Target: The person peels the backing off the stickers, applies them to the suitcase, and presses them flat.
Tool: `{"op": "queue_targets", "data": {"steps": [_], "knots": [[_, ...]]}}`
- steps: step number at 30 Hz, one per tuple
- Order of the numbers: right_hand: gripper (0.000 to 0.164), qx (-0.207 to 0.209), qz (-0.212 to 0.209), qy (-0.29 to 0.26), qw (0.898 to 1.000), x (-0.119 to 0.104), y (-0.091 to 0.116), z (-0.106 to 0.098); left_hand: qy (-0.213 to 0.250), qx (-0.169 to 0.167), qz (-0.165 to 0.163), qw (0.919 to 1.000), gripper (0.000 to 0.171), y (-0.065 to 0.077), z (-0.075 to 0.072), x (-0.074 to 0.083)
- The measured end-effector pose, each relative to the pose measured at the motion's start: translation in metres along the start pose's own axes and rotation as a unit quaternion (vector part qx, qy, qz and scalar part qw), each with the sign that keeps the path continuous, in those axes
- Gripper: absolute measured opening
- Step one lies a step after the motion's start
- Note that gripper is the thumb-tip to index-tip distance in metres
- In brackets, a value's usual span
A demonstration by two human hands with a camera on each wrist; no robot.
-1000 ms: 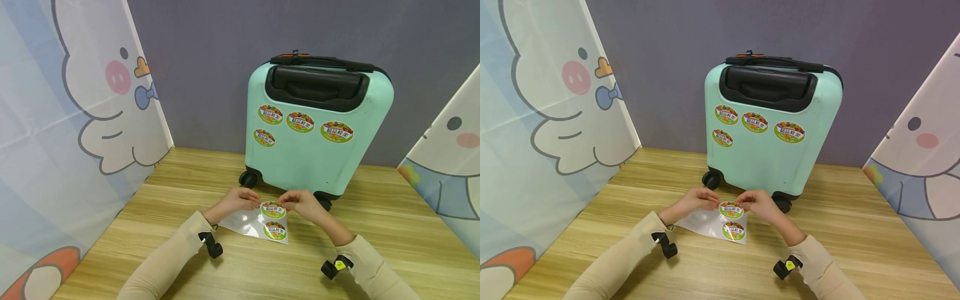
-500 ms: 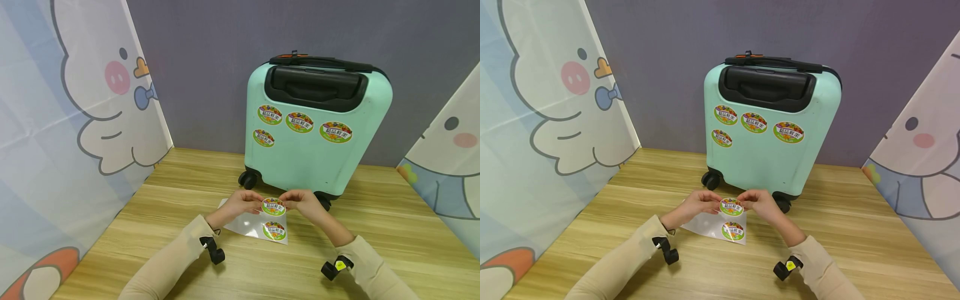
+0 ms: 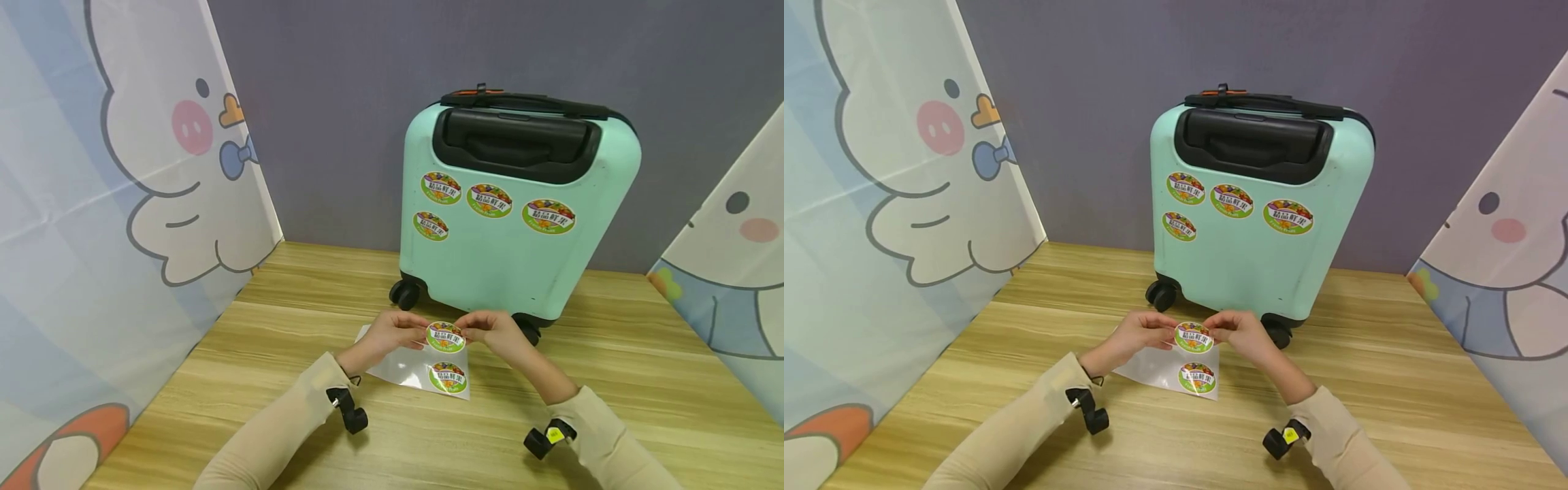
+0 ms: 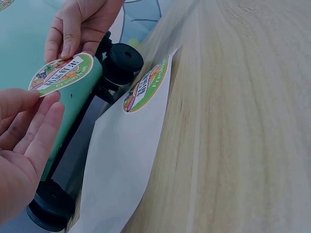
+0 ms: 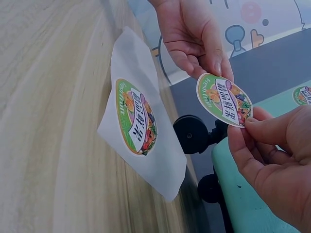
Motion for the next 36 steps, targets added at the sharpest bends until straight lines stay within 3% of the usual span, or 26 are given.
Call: {"op": "queue_targets", "data": {"steps": [15, 20, 36], "knots": [[0.019, 0.042, 0.0, 0.014, 0.999, -0.01, -0.003, -0.011, 0.017, 0.037, 0.004, 0.9992, 0.028, -0.007, -0.004, 0.008], [0.019, 0.055, -0.003, 0.037, 0.998, -0.014, -0.006, -0.016, 0.028, 0.043, 0.026, 0.9983, 0.028, -0.01, -0.005, 0.015], [0.021, 0.089, -0.022, 0.033, 0.995, -0.027, -0.011, -0.027, 0.077, 0.035, 0.04, 0.9956, 0.031, -0.014, -0.004, 0.028]]}}
Point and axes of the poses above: each hand's wrist, its own y-axis away from the middle knuckle, its own z-axis out of the palm, x = y × z, the point moved 10 cm from there along -y, towards the middle knuckle, and after that the axes turned 10 degrees about -z, right-handed, at the moved point
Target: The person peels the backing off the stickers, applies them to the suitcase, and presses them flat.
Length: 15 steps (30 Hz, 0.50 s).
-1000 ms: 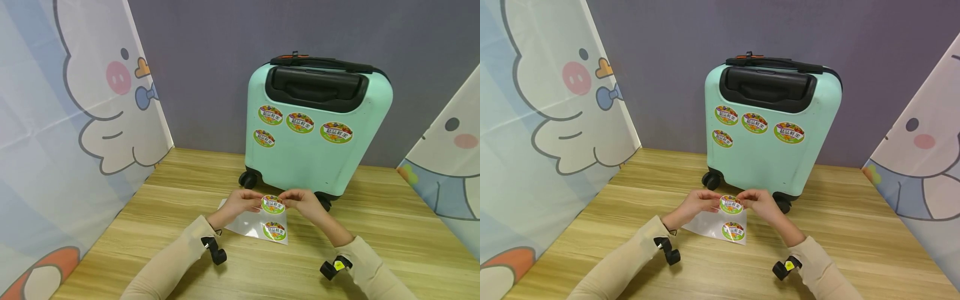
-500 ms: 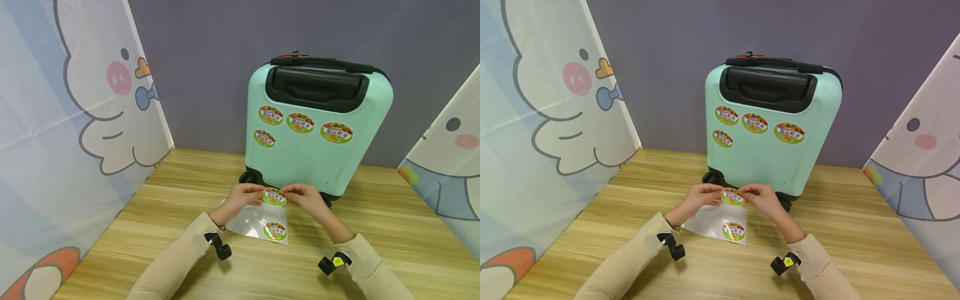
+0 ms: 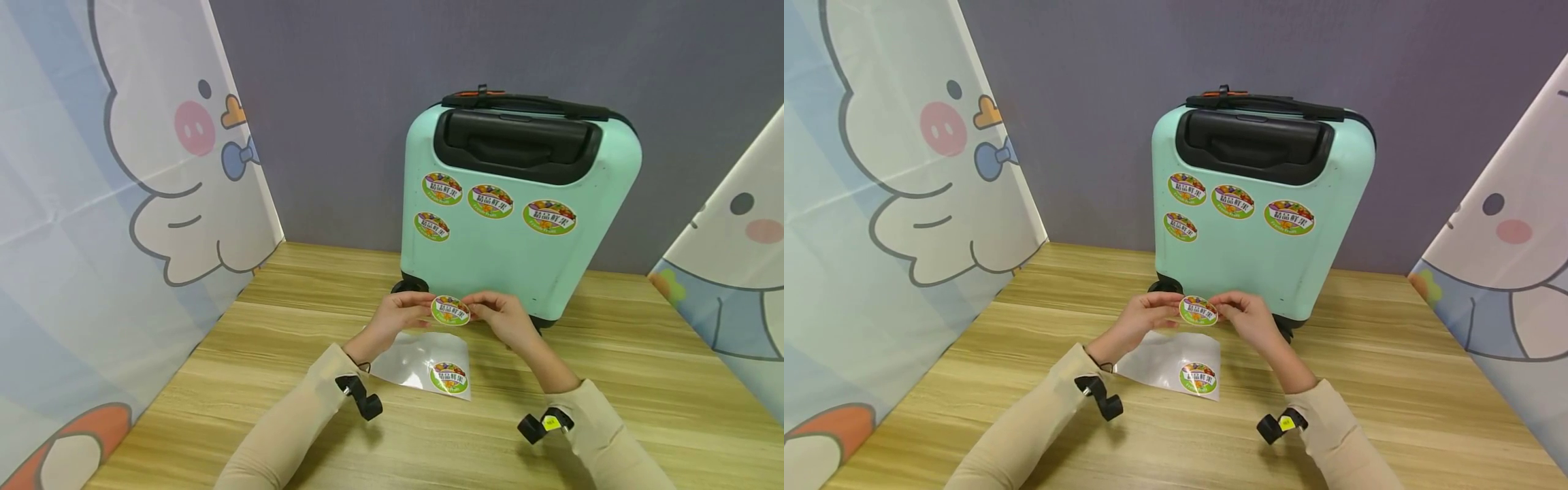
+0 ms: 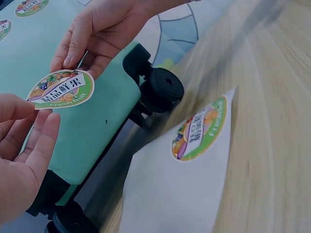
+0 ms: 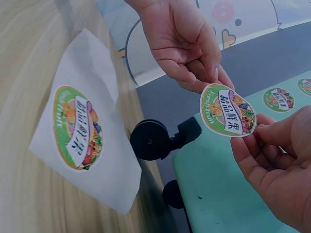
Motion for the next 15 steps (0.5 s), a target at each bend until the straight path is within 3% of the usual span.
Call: {"op": "queue_targets", "data": {"steps": [10, 15], "knots": [[0.019, 0.019, -0.046, -0.003, 0.999, -0.011, -0.005, -0.008, 0.01, -0.001, 0.025, 0.9996, 0.032, -0.001, 0.004, 0.014], [0.025, 0.024, -0.033, -0.011, 0.999, -0.017, -0.007, -0.011, 0.025, -0.003, 0.03, 0.9992, 0.032, -0.002, 0.006, 0.021]]}}
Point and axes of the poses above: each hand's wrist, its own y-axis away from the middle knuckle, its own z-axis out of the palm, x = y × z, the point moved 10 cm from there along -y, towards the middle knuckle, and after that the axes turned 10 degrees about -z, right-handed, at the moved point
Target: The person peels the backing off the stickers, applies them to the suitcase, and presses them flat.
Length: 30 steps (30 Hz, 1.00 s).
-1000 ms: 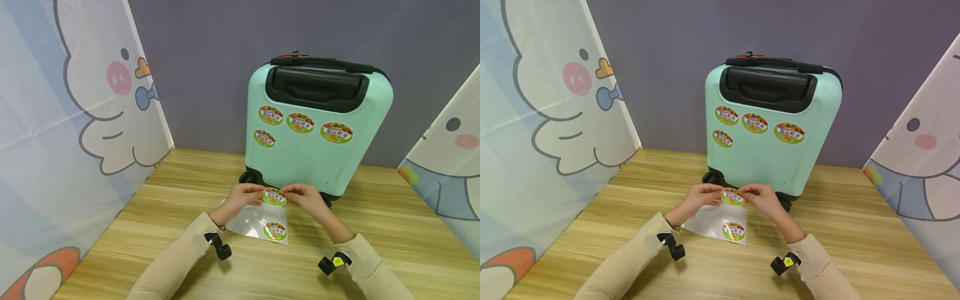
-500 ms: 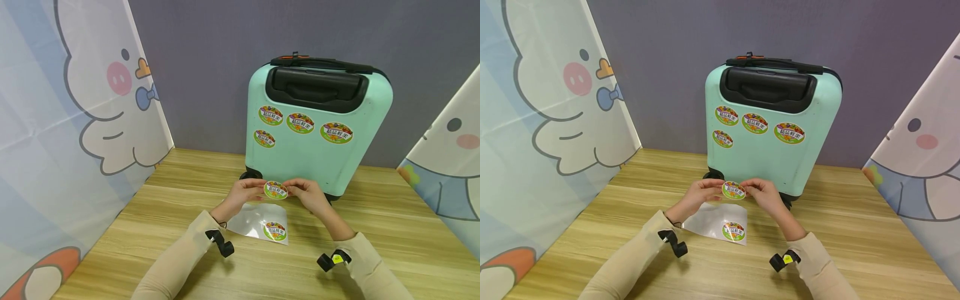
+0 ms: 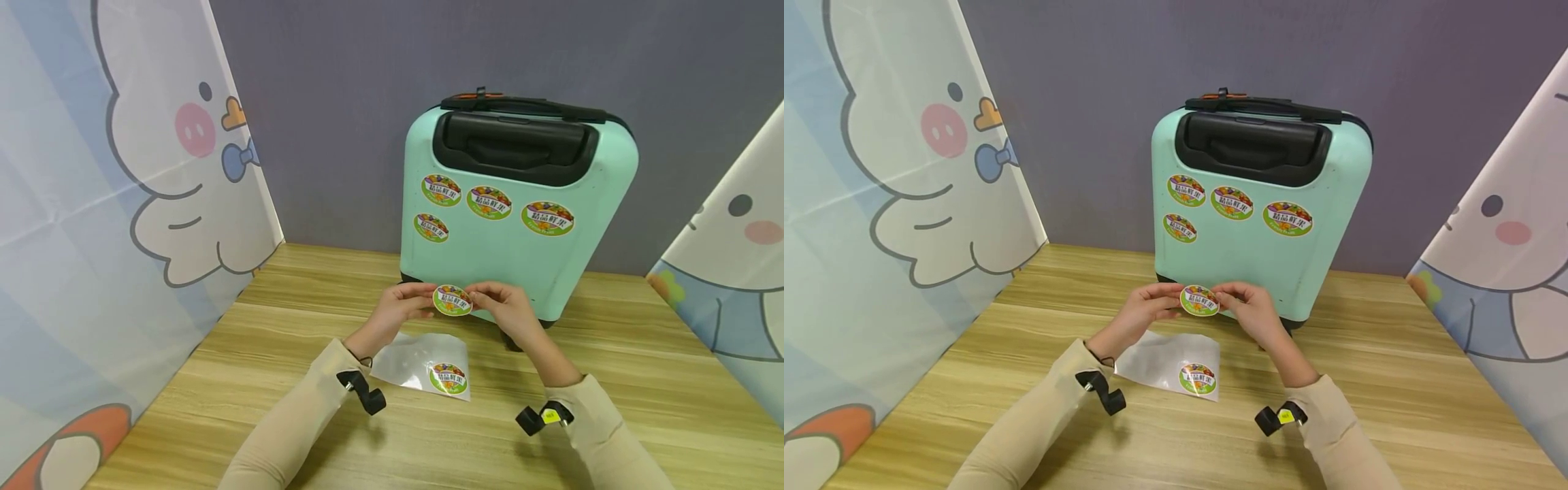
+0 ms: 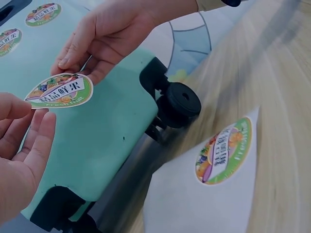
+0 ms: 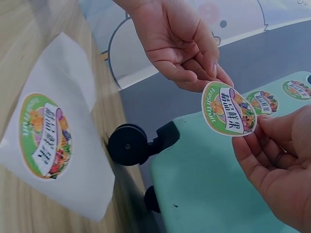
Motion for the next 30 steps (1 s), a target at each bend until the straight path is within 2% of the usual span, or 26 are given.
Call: {"op": "queue_targets", "data": {"steps": [6, 12, 24, 30], "knots": [[0.033, -0.005, -0.002, 0.01, 1.0, -0.009, -0.004, -0.003, 0.007, 0.004, -0.002, 1.0, 0.033, -0.002, 0.001, 0.004], [0.036, 0.003, -0.02, -0.004, 1.0, -0.017, -0.008, -0.006, 0.001, 0.013, 0.005, 0.9999, 0.034, -0.002, 0.001, 0.011], [0.037, 0.022, -0.06, -0.039, 0.997, -0.036, -0.014, -0.015, 0.013, 0.016, 0.01, 0.9997, 0.036, -0.005, 0.007, 0.024], [0.035, 0.031, -0.074, -0.038, 0.996, -0.042, -0.014, -0.02, 0.02, 0.01, 0.019, 0.9996, 0.037, -0.005, 0.012, 0.027]]}}
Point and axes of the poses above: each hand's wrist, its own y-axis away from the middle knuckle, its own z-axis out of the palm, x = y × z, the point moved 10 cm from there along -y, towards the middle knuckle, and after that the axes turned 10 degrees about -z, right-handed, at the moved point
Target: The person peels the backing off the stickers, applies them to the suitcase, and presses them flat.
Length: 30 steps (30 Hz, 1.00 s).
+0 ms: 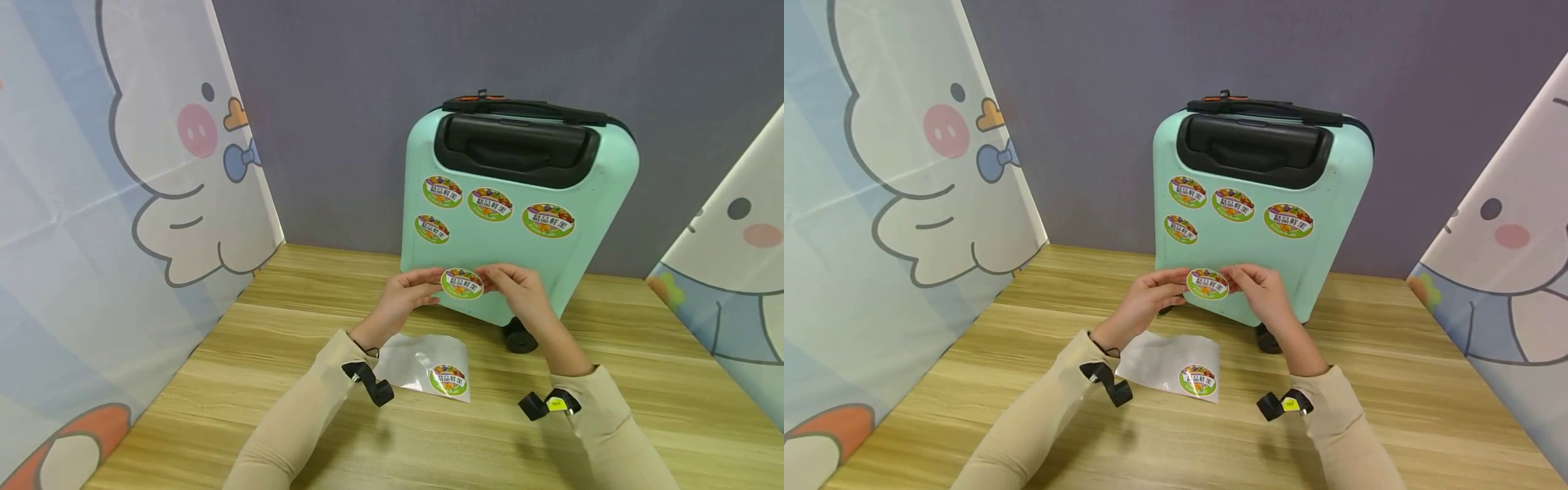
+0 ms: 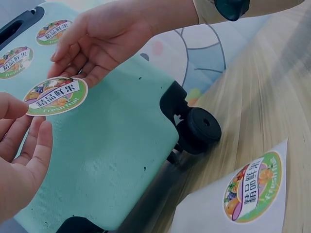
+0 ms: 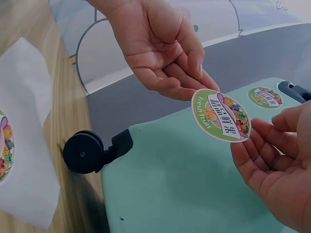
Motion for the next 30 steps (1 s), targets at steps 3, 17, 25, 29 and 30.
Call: {"op": "queue_targets", "data": {"steps": [3, 17, 25, 29, 30], "knots": [[0.035, 0.008, -0.003, -0.001, 1.0, -0.004, -0.001, -0.002, 0.003, -0.002, 0.0, 1.0, 0.04, 0.0, 0.002, 0.002], [0.033, 0.038, -0.033, 0.016, 0.999, -0.016, -0.005, -0.012, 0.024, -0.009, 0.026, 0.9993, 0.051, -0.001, 0.012, 0.015], [0.029, 0.05, -0.031, 0.081, 0.995, -0.023, 0.0, -0.015, 0.028, -0.032, 0.035, 0.9985, 0.057, 0.0, 0.017, 0.017], [0.025, 0.06, -0.047, 0.115, 0.99, -0.03, 0.001, -0.016, 0.028, -0.046, 0.041, 0.9977, 0.06, 0.001, 0.02, 0.02], [0.024, 0.064, -0.053, 0.122, 0.989, -0.032, 0.001, -0.016, 0.028, -0.05, 0.042, 0.9975, 0.061, 0.001, 0.022, 0.02]]}}
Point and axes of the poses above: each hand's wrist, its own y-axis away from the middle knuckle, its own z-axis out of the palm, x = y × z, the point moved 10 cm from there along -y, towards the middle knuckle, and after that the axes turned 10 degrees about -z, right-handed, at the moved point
